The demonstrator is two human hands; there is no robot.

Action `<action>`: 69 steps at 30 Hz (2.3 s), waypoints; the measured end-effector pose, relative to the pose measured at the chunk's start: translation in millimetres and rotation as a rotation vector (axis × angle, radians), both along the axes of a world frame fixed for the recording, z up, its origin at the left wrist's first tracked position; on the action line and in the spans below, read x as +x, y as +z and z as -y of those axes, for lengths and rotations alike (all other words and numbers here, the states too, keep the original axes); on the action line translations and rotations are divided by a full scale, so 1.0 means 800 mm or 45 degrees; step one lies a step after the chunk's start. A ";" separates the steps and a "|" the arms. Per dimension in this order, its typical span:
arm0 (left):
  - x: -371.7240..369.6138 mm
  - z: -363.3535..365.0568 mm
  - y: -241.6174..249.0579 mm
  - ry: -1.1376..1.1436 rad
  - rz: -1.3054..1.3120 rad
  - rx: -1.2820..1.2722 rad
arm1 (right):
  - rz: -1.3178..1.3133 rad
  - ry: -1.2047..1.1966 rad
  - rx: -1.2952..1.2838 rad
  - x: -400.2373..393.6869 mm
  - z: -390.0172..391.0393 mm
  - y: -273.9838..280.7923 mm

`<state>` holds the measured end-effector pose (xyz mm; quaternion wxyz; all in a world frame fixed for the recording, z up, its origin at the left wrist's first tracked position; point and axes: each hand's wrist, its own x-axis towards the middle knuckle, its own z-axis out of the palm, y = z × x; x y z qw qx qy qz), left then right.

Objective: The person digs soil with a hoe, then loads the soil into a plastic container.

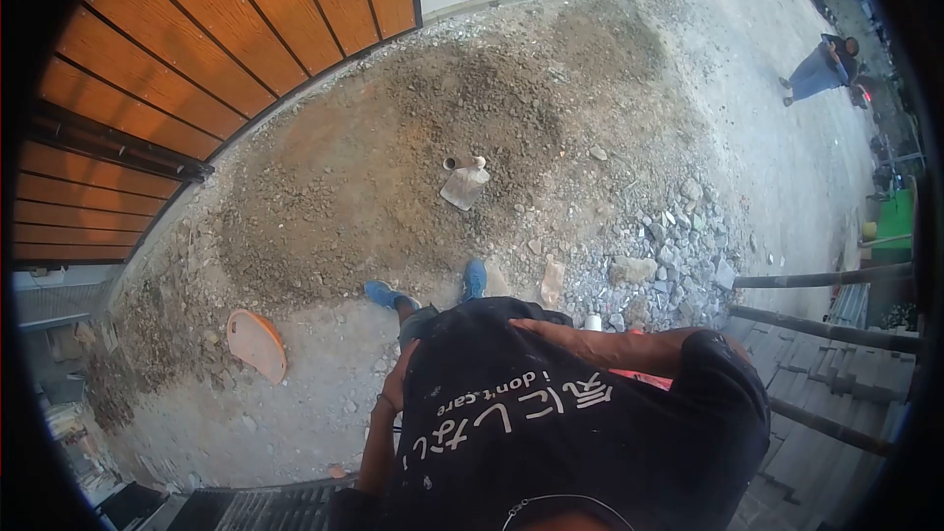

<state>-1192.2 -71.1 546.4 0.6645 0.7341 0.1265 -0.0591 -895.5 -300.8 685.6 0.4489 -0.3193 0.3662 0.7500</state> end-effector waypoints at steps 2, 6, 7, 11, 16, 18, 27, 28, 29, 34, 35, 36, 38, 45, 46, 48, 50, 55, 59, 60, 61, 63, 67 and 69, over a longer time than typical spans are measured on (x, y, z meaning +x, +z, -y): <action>-0.002 0.001 -0.004 0.027 -0.032 -0.048 | 0.040 0.039 0.028 0.001 -0.002 0.005; -0.005 0.004 -0.015 0.073 -0.080 -0.119 | 0.059 0.077 0.045 0.001 0.002 -0.007; -0.006 0.004 -0.018 0.077 -0.078 -0.141 | 0.056 0.094 0.040 0.001 0.002 -0.008; -0.005 0.001 -0.015 0.066 -0.120 -0.130 | 0.050 0.119 0.011 0.002 -0.001 -0.003; -0.001 0.001 -0.009 0.034 -0.111 -0.090 | 0.028 0.060 0.027 -0.002 0.005 -0.018; -0.003 0.000 -0.015 0.046 -0.132 -0.102 | 0.027 0.048 0.035 -0.002 0.005 -0.020; -0.003 0.000 -0.014 0.021 -0.095 -0.057 | 0.036 0.060 0.030 -0.003 0.004 -0.016; -0.006 0.001 -0.019 0.042 -0.068 -0.103 | -0.003 0.033 0.047 -0.003 0.006 -0.019; -0.007 0.002 -0.020 0.063 -0.041 -0.149 | -0.043 0.004 0.064 -0.003 0.007 -0.021; -0.014 0.007 -0.032 0.104 -0.089 -0.234 | 0.025 0.036 0.044 -0.002 0.004 -0.014; -0.013 0.008 -0.031 0.113 -0.063 -0.304 | 0.035 0.044 0.045 -0.002 0.004 -0.011; -0.012 0.008 -0.029 0.113 -0.062 -0.301 | 0.036 0.044 0.048 -0.002 0.005 -0.014; -0.006 0.007 -0.019 0.071 -0.021 -0.163 | 0.038 0.027 0.035 -0.003 0.010 -0.024; 0.033 0.000 0.052 -0.107 0.005 0.322 | -0.051 -0.089 0.032 0.000 0.024 -0.016; 0.034 -0.002 0.055 -0.087 -0.012 0.332 | -0.091 -0.103 0.010 0.000 0.022 -0.011; 0.036 -0.011 0.060 -0.074 -0.032 0.348 | -0.134 -0.122 -0.007 -0.004 0.020 -0.011; 0.042 -0.026 0.064 -0.127 -0.093 0.369 | -0.087 -0.177 0.019 -0.010 0.016 -0.015; 0.081 -0.063 0.067 -0.293 -0.082 0.232 | -0.018 -0.168 -0.185 -0.019 0.023 0.000; 0.129 -0.081 0.056 -0.538 -0.141 0.154 | 0.032 -0.369 -0.170 -0.032 0.052 -0.023; 0.148 -0.082 0.068 -0.585 -0.111 0.141 | 0.054 -0.398 -0.170 -0.028 0.056 -0.017; 0.161 -0.082 0.077 -0.636 -0.093 0.126 | 0.064 -0.432 -0.169 -0.027 0.060 -0.011; 0.187 -0.080 0.063 -0.709 -0.146 0.142 | 0.196 -0.479 -0.178 -0.018 0.066 -0.009; 0.276 -0.066 0.048 -0.883 -0.165 0.221 | 0.055 -0.618 -0.182 0.032 0.092 -0.022; 0.335 -0.049 0.032 -0.942 -0.147 0.203 | 0.110 -0.625 -0.189 0.079 0.116 -0.030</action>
